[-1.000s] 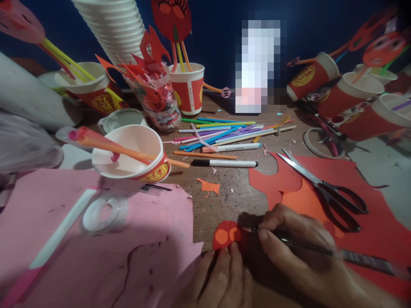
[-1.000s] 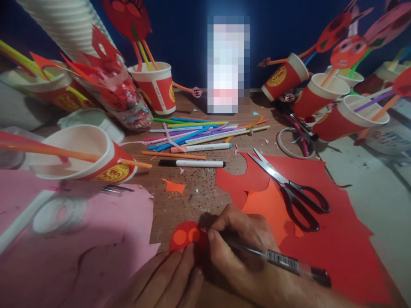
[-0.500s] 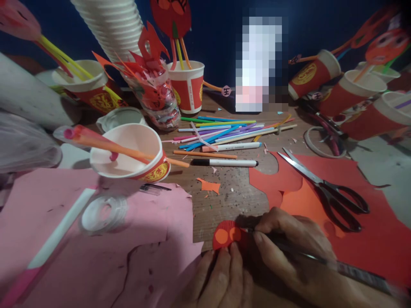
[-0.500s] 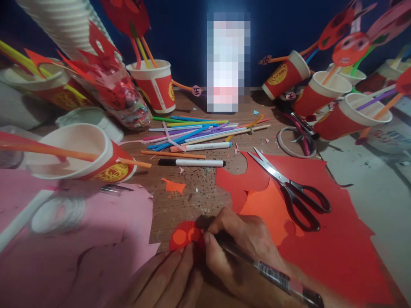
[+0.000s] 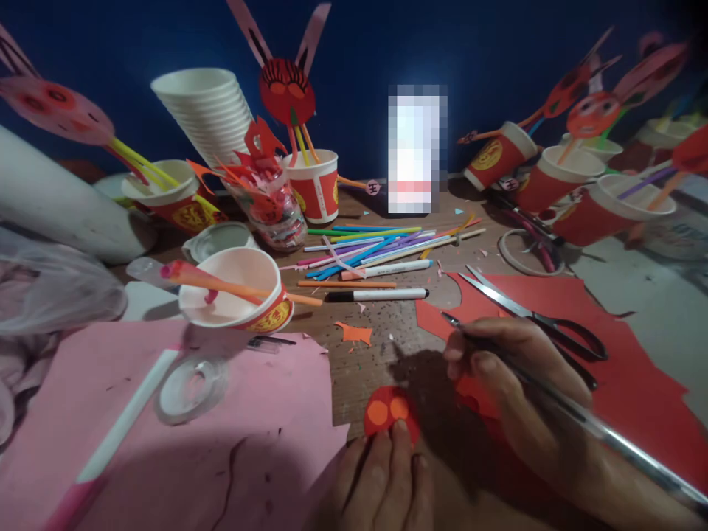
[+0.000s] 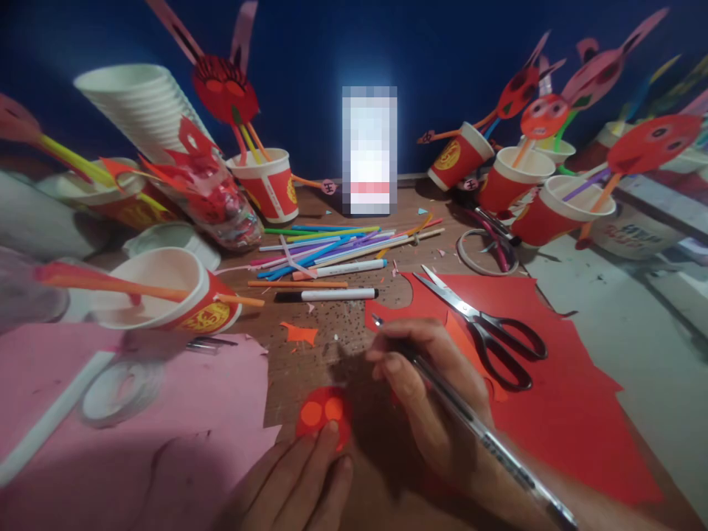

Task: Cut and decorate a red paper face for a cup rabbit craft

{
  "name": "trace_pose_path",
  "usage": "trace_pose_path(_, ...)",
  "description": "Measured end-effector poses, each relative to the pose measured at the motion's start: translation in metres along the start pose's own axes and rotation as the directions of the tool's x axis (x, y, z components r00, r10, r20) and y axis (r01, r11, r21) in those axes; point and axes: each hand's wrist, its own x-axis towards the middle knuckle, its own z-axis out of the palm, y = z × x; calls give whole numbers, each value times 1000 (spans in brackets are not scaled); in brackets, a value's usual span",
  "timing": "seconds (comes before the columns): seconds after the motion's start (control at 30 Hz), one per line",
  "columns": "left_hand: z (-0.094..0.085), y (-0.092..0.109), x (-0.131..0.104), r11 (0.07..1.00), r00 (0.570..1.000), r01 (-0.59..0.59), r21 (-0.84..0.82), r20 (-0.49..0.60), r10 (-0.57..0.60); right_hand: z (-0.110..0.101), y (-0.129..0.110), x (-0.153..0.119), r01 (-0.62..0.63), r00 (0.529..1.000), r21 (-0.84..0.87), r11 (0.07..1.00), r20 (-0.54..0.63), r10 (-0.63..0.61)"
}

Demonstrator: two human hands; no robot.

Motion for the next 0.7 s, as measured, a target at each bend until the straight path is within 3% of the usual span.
trace_pose_path(0.1,3,1,2,1000,999,5,2,-50,-4,-3,-6,3,140,990,-15,990,-29,-140)
trace_pose_path(0.23,2,0,7,1000,996,24,-8,-89,-24,-6,-7,7,200,978,-1,980,-58,-200)
trace_pose_path(0.33,-2,-4,11,999,996,47,-13,-74,-48,-4,-2,10,168,986,5,986,-21,-168)
trace_pose_path(0.53,-9,-11,9,997,995,-76,22,70,74,-1,9,11,54,995,24,998,83,-56)
trace_pose_path(0.7,-11,-12,11,997,995,-75,-24,59,76,0,16,8,23,980,-34,999,200,-16)
